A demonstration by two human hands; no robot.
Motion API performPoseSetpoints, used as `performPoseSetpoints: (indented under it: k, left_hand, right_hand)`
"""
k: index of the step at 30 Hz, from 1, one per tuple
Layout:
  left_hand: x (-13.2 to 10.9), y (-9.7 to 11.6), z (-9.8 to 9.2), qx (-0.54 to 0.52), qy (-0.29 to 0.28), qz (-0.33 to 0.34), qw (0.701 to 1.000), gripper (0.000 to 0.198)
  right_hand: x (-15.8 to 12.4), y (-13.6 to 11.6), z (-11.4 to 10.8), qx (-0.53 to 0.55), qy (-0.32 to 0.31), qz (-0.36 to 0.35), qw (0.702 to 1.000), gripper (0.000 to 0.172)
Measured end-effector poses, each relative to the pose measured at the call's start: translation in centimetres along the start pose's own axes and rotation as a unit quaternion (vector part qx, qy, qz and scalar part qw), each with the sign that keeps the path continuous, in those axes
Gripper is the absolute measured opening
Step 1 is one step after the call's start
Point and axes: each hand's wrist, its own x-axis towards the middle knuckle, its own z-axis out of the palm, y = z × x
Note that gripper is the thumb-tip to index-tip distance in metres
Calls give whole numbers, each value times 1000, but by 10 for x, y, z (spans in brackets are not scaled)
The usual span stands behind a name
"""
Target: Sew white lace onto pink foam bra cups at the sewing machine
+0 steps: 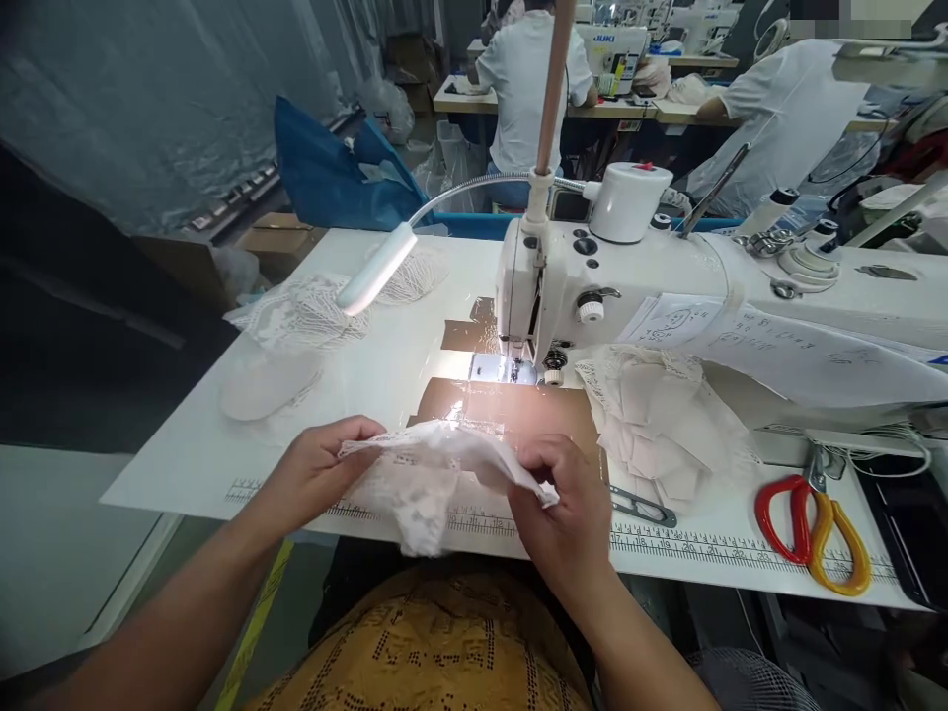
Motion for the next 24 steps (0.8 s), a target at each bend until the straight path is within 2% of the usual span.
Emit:
performPoseSetpoints:
  k: [1, 3, 5, 6, 8, 11, 12, 13, 14, 17, 18, 19, 21, 22, 24]
  left_hand:
    - [0, 0, 5, -70, -55, 7, 996, 34]
    - [-1, 4, 19, -195, -196, 35, 960, 47]
    - [-1, 8, 31, -251, -297, 58, 919, 74]
    - [0, 10, 34, -261, -319, 62, 909, 87]
    - [3, 11, 35, -259, -306, 58, 914, 98]
    - [11, 7, 29, -206, -172, 34, 963, 93]
    - [13, 5, 27, -191, -142, 24, 971, 89]
    - [15, 3, 26, -190, -138, 11, 972, 84]
    - [17, 2, 26, -203, -159, -4, 966, 79]
    - [17, -2, 31, -272, -237, -41, 932, 65]
    - [15, -3, 33, -287, -234, -45, 928, 62]
    - [14, -4, 35, -296, -220, -46, 928, 61]
    - [12, -5, 38, -303, -191, -52, 932, 57]
    - [12, -5, 38, -305, -179, -57, 934, 55]
    - [14, -6, 39, -312, -164, -68, 933, 51]
  right_hand:
    - [2, 3, 3, 6, -39, 39, 998, 6]
    - [4, 8, 12, 91, -158, 136, 974, 13]
    - [4, 14, 19, 231, -257, 224, 911, 22]
    - [3, 17, 22, 295, -285, 258, 875, 25]
    - [0, 22, 24, 386, -312, 298, 815, 29]
    - [-3, 21, 22, 444, -314, 327, 773, 28]
    - [-3, 18, 21, 451, -306, 334, 769, 26]
    - [-2, 15, 20, 453, -292, 340, 771, 26]
    - [-1, 11, 20, 449, -270, 345, 779, 30]
    - [3, 7, 18, 412, -182, 343, 824, 55]
    - [3, 8, 17, 393, -159, 333, 842, 58]
    - [4, 9, 16, 370, -150, 319, 860, 53]
    - [4, 14, 14, 330, -168, 288, 883, 26]
    - [4, 17, 13, 316, -184, 275, 889, 27]
    - [4, 19, 10, 301, -200, 256, 897, 40]
